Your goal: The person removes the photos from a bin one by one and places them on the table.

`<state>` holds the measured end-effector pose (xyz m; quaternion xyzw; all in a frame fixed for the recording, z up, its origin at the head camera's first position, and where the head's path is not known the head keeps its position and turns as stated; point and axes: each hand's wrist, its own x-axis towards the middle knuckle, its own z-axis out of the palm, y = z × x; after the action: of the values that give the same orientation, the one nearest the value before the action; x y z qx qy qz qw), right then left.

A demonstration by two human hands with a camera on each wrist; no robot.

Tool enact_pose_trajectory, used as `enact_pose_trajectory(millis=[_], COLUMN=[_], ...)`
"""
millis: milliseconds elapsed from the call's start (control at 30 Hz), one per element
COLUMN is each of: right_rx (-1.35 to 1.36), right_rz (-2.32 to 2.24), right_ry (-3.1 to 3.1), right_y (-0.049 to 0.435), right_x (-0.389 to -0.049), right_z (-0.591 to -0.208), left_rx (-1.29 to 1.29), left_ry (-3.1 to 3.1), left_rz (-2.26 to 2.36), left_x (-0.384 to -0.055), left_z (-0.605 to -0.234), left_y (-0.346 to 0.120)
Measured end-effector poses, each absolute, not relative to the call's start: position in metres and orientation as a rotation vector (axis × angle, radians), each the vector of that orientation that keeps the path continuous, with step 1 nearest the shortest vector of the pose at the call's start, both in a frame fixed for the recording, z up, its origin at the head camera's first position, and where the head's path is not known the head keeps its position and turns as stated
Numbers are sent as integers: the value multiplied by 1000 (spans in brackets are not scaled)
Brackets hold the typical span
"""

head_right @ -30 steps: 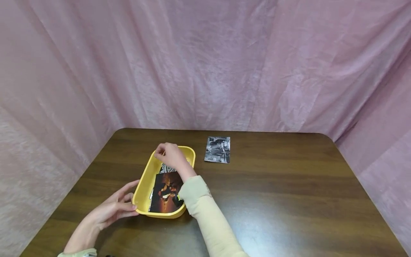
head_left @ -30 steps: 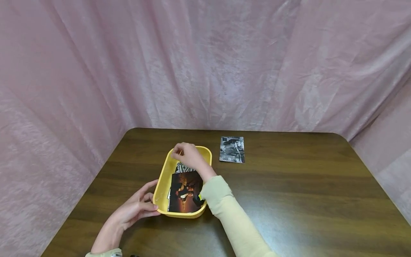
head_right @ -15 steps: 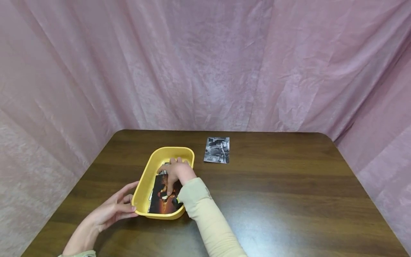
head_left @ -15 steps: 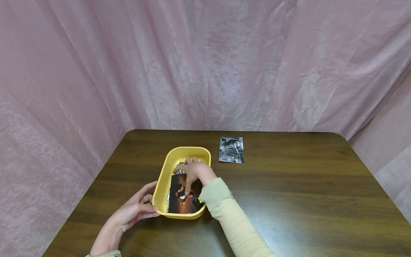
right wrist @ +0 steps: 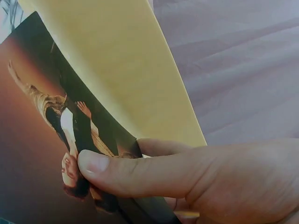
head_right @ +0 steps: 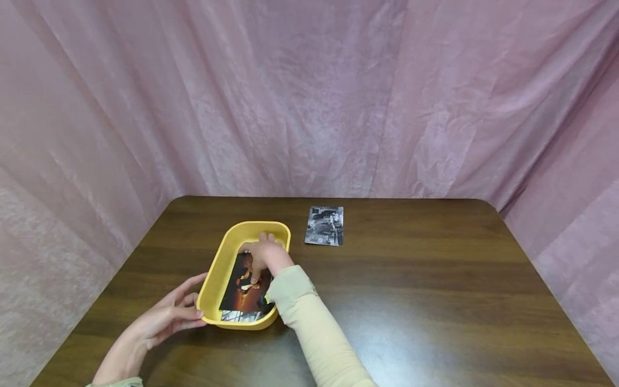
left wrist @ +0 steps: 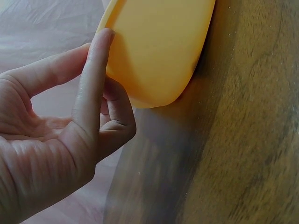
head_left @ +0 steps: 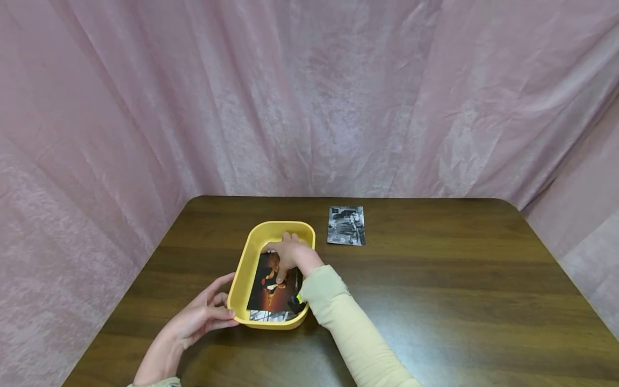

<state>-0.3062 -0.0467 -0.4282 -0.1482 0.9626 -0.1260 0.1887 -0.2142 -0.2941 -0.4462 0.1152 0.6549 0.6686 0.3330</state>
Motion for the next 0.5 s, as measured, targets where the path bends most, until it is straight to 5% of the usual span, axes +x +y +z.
enact_pose_trajectory(millis=[500], right_rx=[-429], right_rz=[-420], right_ry=[2674], right_y=[-46], right_x=[-311], right_z=[-414], left_rx=[298], left_ry=[1710], left_rz=[1747], left_x=[-214], left_z=[-445], left_y=[-294])
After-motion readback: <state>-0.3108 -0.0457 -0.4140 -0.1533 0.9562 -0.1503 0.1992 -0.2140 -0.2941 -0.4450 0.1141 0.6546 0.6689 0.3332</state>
